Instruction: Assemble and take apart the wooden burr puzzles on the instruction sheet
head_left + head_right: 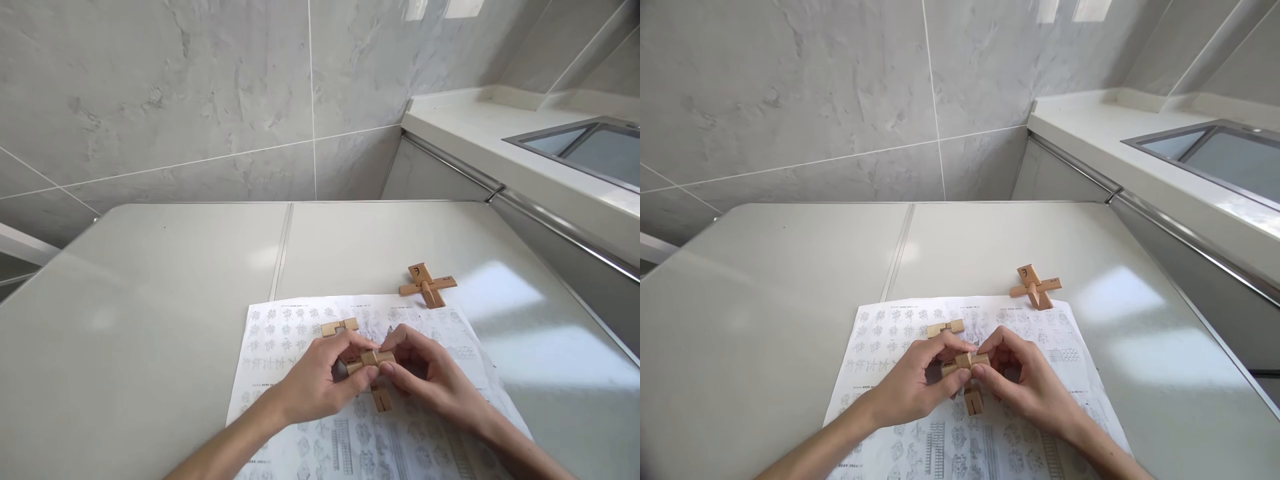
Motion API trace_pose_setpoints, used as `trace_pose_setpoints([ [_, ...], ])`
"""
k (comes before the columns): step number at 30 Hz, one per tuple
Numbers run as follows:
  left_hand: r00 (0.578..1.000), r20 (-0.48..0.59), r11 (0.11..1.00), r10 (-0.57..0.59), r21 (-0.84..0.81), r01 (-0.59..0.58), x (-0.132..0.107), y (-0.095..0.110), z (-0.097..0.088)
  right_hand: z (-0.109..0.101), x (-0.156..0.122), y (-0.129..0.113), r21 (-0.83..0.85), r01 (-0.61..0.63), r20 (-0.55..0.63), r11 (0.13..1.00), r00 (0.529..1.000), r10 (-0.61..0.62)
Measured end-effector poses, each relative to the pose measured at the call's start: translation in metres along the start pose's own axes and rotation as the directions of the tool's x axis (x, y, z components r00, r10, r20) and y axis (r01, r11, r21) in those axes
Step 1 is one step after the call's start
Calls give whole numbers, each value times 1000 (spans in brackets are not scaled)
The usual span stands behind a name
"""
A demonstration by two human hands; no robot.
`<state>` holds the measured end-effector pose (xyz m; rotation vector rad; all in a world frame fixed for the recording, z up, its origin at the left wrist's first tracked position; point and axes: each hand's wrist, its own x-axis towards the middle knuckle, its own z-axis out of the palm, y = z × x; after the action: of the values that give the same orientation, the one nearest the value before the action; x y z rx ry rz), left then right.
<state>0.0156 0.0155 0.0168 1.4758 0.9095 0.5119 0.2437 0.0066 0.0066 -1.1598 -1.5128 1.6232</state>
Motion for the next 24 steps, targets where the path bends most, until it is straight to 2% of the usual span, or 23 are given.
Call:
trace_pose_setpoints([
  [8,999,21,996,43,-75,-42,1,1,-4,-2,-4,2,-78,103,-2,992,995,-103],
  [13,998,7,998,63,4,-63,2,-1,-4,1,-3,2,-15,86,22,996,996,-85],
  [19,995,-13,986,101,136,-98,-1,0,-2,6,-3,4,1,62,-10,998,998,-62],
  [24,994,28,967,105,232,-108,-3,2,-3,3,-3,3,34,-18,-41,999,999,20],
])
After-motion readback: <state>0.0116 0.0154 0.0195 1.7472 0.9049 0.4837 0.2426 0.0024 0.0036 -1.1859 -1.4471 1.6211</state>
